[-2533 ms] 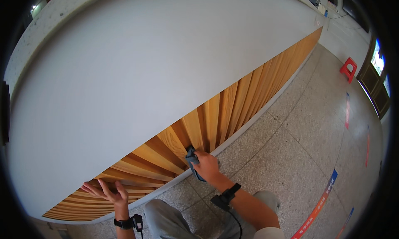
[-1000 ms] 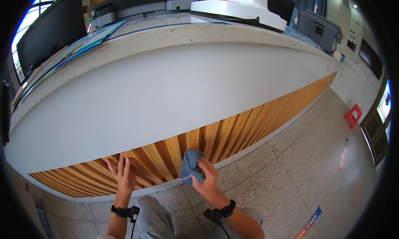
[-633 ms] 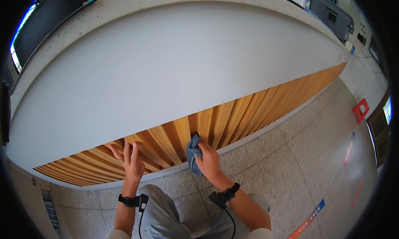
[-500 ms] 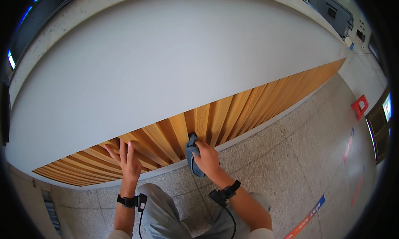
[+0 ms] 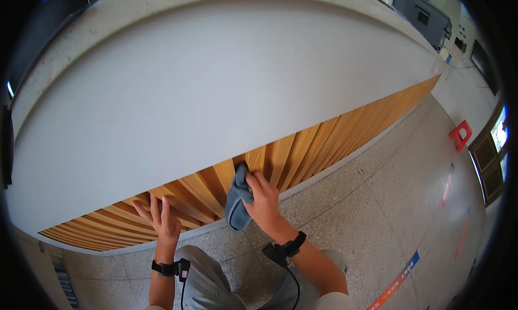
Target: The recorder uses a blue cloth to wipe down the front vertical surfaces and edges of a white counter.
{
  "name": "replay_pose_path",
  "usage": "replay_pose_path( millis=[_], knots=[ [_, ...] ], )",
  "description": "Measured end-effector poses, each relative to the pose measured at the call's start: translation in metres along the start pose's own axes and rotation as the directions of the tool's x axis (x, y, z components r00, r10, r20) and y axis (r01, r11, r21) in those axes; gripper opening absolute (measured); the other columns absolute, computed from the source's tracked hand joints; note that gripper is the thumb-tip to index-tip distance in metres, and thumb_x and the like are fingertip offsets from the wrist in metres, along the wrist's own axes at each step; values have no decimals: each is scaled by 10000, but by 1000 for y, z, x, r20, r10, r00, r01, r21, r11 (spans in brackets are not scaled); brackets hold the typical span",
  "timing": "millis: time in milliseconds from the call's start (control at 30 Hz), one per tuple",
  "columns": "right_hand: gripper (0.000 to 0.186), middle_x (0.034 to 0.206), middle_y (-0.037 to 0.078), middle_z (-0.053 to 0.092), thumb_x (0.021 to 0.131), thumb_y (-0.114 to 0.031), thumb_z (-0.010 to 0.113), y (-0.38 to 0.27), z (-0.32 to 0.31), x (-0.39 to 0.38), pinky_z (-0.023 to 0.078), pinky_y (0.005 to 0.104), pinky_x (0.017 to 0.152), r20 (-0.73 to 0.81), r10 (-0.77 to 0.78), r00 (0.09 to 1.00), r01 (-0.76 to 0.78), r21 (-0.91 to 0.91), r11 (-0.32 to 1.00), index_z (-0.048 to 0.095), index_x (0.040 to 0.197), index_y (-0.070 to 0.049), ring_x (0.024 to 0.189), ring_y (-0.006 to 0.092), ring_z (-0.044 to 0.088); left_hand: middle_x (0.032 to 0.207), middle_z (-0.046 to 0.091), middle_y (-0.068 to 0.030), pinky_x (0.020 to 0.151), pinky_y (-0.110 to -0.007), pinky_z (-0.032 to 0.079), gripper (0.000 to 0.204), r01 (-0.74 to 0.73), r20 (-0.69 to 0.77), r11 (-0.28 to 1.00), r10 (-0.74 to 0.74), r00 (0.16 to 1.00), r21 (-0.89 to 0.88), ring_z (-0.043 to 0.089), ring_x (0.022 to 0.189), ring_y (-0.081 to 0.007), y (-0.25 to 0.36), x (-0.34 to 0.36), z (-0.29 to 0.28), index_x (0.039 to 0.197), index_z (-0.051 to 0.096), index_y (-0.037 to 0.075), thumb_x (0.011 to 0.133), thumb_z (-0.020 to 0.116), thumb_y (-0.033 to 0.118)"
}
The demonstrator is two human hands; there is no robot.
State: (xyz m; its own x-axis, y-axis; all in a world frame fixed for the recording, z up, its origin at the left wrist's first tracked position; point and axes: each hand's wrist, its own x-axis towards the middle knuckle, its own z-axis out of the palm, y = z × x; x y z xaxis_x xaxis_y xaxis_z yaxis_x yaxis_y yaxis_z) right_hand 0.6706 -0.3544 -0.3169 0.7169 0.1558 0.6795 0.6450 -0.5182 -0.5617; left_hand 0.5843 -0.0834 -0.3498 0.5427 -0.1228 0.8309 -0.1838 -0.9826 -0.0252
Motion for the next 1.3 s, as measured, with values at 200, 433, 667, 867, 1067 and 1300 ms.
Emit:
replay_pose_path(
  millis=[200, 433, 667, 867, 1067, 1300],
  knots=[
    [368, 1017, 128, 615, 713, -81, 723, 41, 29, -73, 541, 403, 632, 345, 211, 915, -68, -383, 921, 616, 1062, -36, 763, 336, 655, 1494, 378, -217, 1101, -706, 83, 692, -35, 2, 999, 35, 999, -11, 61, 1443, -530, -1, -5, 3, 1383, 511, 103, 731, 505, -126],
    [372, 1097, 167, 624, 771, -113, 688, 46, 38, -89, 549, 440, 730, 369, 353, 860, -218, -361, 907, 617, 1124, -21, 882, 371, 655, 1480, 403, -202, 1107, -686, 110, 628, 31, 52, 996, -26, 998, -87, 93, 1458, -479, 4, 6, -16, 1315, 571, 166, 753, 560, -117],
    [339, 877, 280, 659, 810, -257, 708, 41, 43, -81, 516, 463, 744, 425, 500, 754, -476, -171, 863, 673, 982, 32, 886, 426, 648, 1329, 475, -237, 1095, -569, 333, 435, -47, -147, 976, 16, 989, -213, 427, 1296, -431, 15, 64, -123, 1043, 686, 40, 681, 511, -127],
    [345, 882, 266, 678, 829, -260, 694, 54, 49, -86, 510, 470, 756, 363, 588, 723, -587, -125, 800, 674, 1011, 32, 898, 428, 652, 1368, 472, -252, 1093, -548, 343, 524, -121, -224, 974, 77, 972, -193, 414, 1316, -449, 16, 127, -144, 1149, 647, 29, 680, 501, -154],
    [336, 942, 244, 690, 837, -212, 693, 37, 32, -65, 517, 412, 780, 367, 561, 742, -611, 24, 791, 662, 1070, 28, 934, 373, 671, 1369, 466, -253, 1051, -524, 380, 393, -134, -23, 871, 140, 990, -472, 407, 1318, -464, 73, 82, -95, 1108, 653, 37, 740, 594, -91],
    [412, 1001, 129, 710, 808, -211, 730, 6, -39, -26, 493, 319, 849, 467, 506, 725, -688, 523, 503, 658, 1144, 17, 965, 227, 661, 1423, 409, -252, 1069, -520, 356, 470, 73, 233, 730, 121, 965, -680, 405, 1327, -452, 123, 44, -36, 1230, 585, 32, 771, 685, 22]
  ],
)
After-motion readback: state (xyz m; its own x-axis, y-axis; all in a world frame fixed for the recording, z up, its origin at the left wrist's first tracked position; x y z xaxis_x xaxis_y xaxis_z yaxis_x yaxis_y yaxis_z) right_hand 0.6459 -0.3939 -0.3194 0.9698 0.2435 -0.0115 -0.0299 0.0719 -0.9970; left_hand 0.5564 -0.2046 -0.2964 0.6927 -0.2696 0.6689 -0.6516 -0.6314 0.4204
